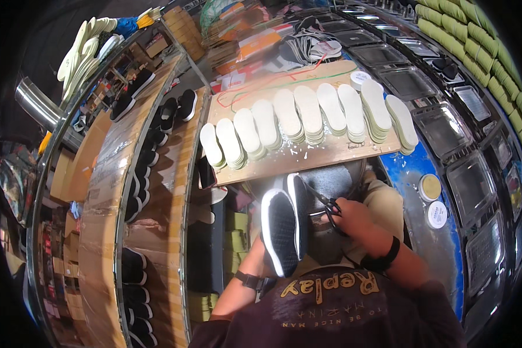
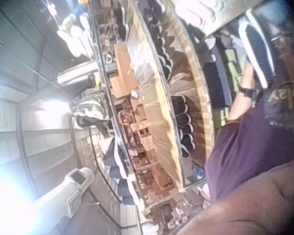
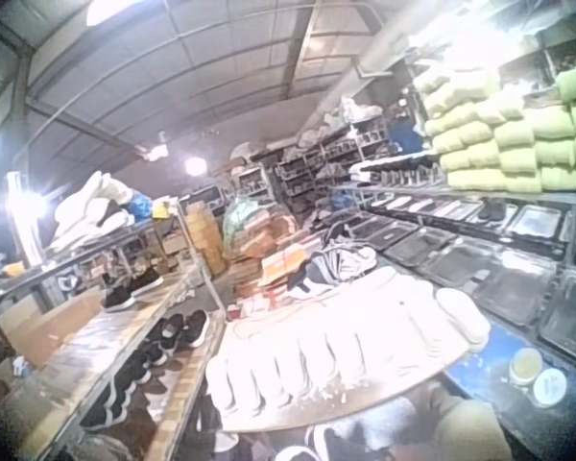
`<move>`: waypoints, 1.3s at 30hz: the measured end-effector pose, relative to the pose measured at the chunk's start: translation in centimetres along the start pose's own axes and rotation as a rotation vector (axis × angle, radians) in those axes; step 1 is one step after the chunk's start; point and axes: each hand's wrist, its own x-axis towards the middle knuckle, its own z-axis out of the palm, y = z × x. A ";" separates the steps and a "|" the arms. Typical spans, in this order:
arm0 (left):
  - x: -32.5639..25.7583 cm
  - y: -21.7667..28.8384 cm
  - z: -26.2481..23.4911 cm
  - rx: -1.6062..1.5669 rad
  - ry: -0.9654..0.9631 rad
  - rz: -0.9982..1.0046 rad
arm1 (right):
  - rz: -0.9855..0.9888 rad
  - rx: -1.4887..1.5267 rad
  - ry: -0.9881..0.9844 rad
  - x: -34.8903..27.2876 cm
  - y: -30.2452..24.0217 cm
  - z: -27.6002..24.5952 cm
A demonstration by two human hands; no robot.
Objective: Insert insoles and perform final trimming of shoes in a manufacturing environment.
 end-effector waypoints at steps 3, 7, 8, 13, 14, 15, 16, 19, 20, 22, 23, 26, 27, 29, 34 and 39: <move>0.6 -0.2 -0.4 -0.098 0.004 -0.063 | -0.005 0.062 0.071 -0.3 0.6 0.3; 1.2 -1.4 -2.3 -0.020 -0.029 -0.037 | 0.009 -0.023 0.069 0.1 1.9 1.1; 1.2 -1.5 -2.6 -0.015 -0.022 -0.025 | 0.020 -0.046 0.079 0.4 1.9 1.3; 1.8 -1.7 -4.7 0.019 -0.001 0.027 | 0.108 -0.049 0.148 -1.7 5.9 -0.5; 1.9 -1.8 -5.1 0.024 0.011 0.043 | 0.145 -0.032 0.177 -2.7 6.5 -1.4; 1.8 -2.0 -5.7 0.030 0.027 0.058 | 0.181 -0.013 0.204 -3.9 7.2 -2.4; 1.8 -2.1 -6.1 0.037 0.033 0.069 | 0.313 -0.119 0.216 -5.6 8.9 -2.9; 2.6 -2.1 -6.8 0.054 0.004 0.079 | 0.648 -0.294 0.333 -13.8 16.7 -3.8; 3.8 -2.0 -6.6 0.059 -0.004 0.084 | 0.711 -0.317 0.333 -16.8 19.1 -3.7; 3.1 -2.9 -7.9 0.067 -0.030 0.078 | 0.985 -0.328 0.260 -23.4 23.9 -3.0; 5.1 -2.7 -6.9 0.069 -0.039 0.078 | 0.977 -0.457 0.103 -26.0 26.0 -2.6; 7.9 -4.1 -9.0 1.405 0.150 0.286 | 1.106 -0.375 0.194 -32.0 27.2 -1.5; 9.1 -3.8 -6.6 1.413 0.177 0.357 | 1.162 -0.382 0.180 -34.3 28.3 -0.9; 11.0 -3.8 -4.0 1.418 0.217 0.428 | 1.208 -0.389 0.162 -36.1 29.1 -0.8; 12.3 -2.7 -2.6 1.787 0.131 0.231 | 1.065 -0.517 0.097 -28.8 24.6 -4.2; 10.5 3.4 -5.7 1.527 0.162 0.651 | 0.536 -0.246 0.298 -11.4 16.7 -7.2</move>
